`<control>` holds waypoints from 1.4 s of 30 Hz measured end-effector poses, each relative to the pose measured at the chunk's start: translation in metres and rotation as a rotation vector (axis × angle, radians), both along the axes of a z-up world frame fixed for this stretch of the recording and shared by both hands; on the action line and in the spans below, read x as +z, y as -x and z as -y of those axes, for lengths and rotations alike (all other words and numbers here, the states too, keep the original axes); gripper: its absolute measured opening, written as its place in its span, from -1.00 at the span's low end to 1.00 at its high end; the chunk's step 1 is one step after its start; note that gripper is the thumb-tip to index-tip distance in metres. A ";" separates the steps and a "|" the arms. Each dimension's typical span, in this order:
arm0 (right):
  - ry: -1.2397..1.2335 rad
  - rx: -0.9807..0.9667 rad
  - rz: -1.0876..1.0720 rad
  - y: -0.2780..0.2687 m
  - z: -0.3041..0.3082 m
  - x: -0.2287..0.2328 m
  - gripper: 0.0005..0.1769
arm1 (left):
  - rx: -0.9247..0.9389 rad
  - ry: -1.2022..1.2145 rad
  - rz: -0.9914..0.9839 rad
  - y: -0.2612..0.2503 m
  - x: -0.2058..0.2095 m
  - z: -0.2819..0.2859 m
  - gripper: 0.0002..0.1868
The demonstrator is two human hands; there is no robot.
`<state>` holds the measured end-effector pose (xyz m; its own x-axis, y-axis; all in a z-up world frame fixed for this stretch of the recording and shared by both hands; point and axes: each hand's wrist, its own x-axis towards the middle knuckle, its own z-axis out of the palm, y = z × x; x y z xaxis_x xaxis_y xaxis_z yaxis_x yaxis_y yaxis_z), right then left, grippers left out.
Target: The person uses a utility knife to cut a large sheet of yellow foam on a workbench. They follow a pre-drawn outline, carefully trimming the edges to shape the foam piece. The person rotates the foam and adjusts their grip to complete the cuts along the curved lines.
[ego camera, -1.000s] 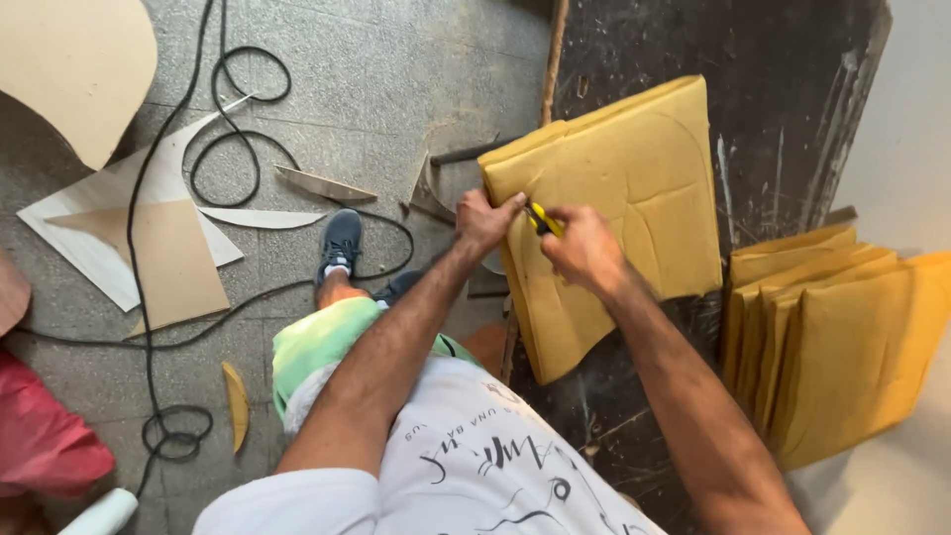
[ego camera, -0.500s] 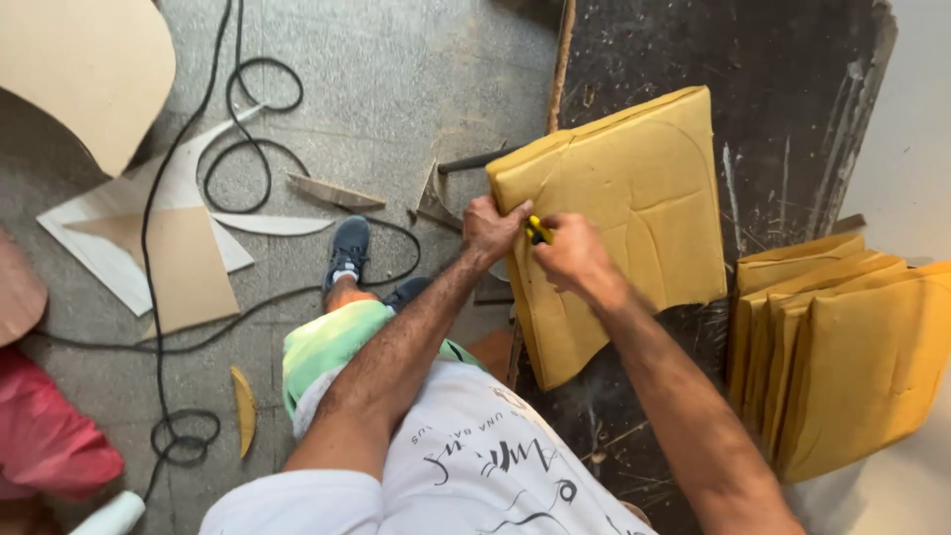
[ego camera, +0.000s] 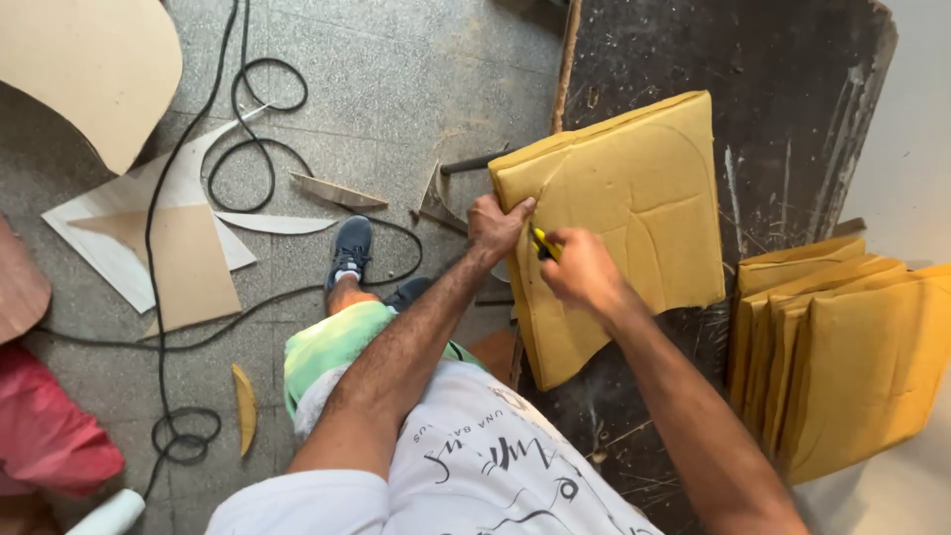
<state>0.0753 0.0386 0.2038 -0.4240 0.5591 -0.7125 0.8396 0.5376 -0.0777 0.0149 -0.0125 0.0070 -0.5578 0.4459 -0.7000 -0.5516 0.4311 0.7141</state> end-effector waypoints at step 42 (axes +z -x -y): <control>-0.067 -0.191 -0.070 0.011 -0.034 -0.016 -0.43 | -0.545 0.219 -0.307 0.097 0.094 -0.083 -0.39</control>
